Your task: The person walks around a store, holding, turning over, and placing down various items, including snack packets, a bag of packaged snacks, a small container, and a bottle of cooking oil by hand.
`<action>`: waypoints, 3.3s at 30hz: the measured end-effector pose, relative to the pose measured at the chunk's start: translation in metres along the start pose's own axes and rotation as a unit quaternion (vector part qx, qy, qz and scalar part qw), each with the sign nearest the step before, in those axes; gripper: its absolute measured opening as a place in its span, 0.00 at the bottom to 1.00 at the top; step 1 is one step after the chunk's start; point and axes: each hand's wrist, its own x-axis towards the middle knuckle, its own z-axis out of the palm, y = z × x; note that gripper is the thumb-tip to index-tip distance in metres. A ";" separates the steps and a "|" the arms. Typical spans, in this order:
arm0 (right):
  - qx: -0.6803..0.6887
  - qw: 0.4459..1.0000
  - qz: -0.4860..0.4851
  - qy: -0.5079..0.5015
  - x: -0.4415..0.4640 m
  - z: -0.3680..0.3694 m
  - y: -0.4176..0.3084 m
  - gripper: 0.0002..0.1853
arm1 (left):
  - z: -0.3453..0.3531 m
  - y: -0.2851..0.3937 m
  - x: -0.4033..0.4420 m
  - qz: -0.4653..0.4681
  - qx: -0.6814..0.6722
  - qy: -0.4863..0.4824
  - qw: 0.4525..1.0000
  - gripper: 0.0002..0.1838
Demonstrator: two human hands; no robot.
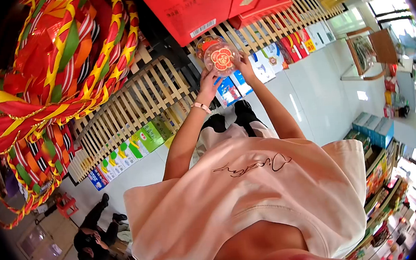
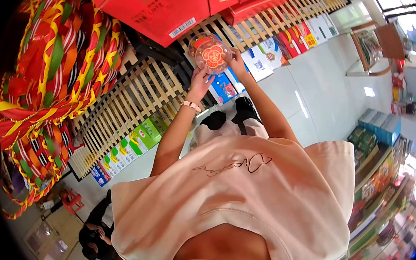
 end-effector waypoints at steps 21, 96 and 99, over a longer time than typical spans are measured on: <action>0.386 0.895 0.220 0.039 -0.250 -0.149 0.059 0.32 | 0.026 -0.112 -0.079 -0.226 0.312 -0.168 0.908 0.27; 0.066 0.960 0.179 -0.203 0.000 -0.059 -0.049 0.22 | 0.041 -0.040 -0.022 0.020 -0.169 -0.010 0.985 0.21; 0.050 0.965 0.155 -0.204 0.044 -0.038 -0.030 0.22 | 0.020 -0.021 0.025 0.029 -0.141 0.024 0.989 0.16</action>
